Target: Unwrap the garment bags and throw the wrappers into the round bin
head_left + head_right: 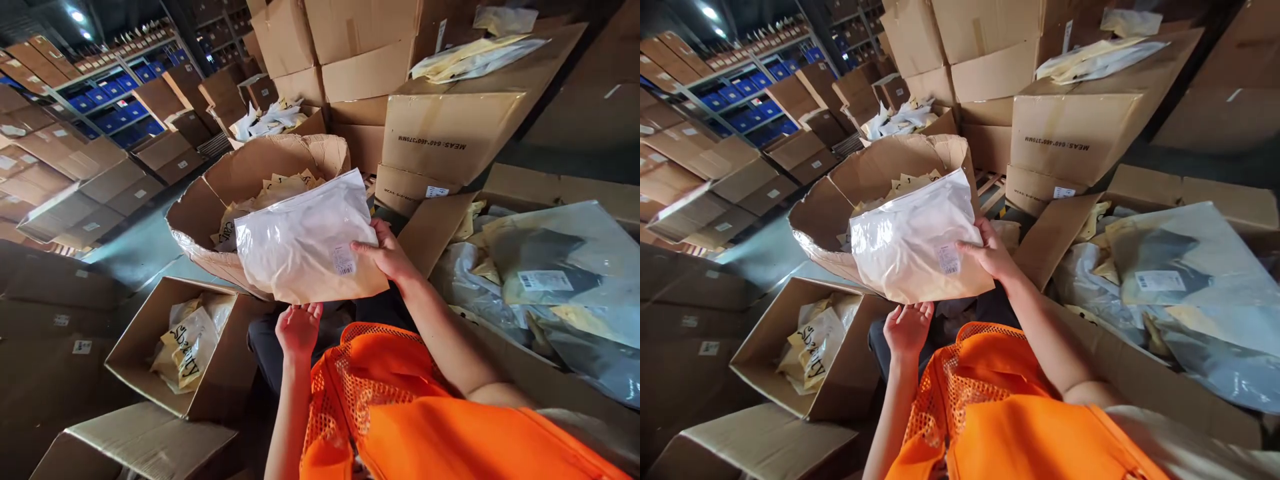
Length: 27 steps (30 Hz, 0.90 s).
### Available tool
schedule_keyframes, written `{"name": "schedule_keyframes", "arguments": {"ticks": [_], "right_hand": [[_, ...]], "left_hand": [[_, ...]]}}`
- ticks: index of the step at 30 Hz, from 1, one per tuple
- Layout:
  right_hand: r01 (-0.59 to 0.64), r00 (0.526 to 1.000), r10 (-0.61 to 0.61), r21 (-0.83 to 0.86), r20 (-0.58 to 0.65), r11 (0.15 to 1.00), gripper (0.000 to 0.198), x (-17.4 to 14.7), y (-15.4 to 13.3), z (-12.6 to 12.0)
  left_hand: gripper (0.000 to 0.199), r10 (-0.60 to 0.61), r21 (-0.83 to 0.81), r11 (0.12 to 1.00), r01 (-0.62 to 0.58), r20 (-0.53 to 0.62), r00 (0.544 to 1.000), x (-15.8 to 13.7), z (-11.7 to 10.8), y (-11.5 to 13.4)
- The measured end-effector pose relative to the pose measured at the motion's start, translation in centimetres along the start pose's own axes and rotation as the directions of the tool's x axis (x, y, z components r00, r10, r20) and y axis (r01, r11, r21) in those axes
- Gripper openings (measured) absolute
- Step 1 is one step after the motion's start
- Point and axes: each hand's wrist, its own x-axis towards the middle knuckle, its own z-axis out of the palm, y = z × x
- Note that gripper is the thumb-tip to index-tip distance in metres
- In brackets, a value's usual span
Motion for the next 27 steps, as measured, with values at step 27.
{"name": "schedule_keyframes", "arguments": {"ticks": [27], "right_hand": [[-0.715,0.495,0.503,0.003,0.709,0.699,0.091,-3.8,8.5,8.3]], "left_hand": [[0.05,0.485,-0.042,0.874,-0.484,0.127,0.865,-9.0,-5.6,9.3]]}}
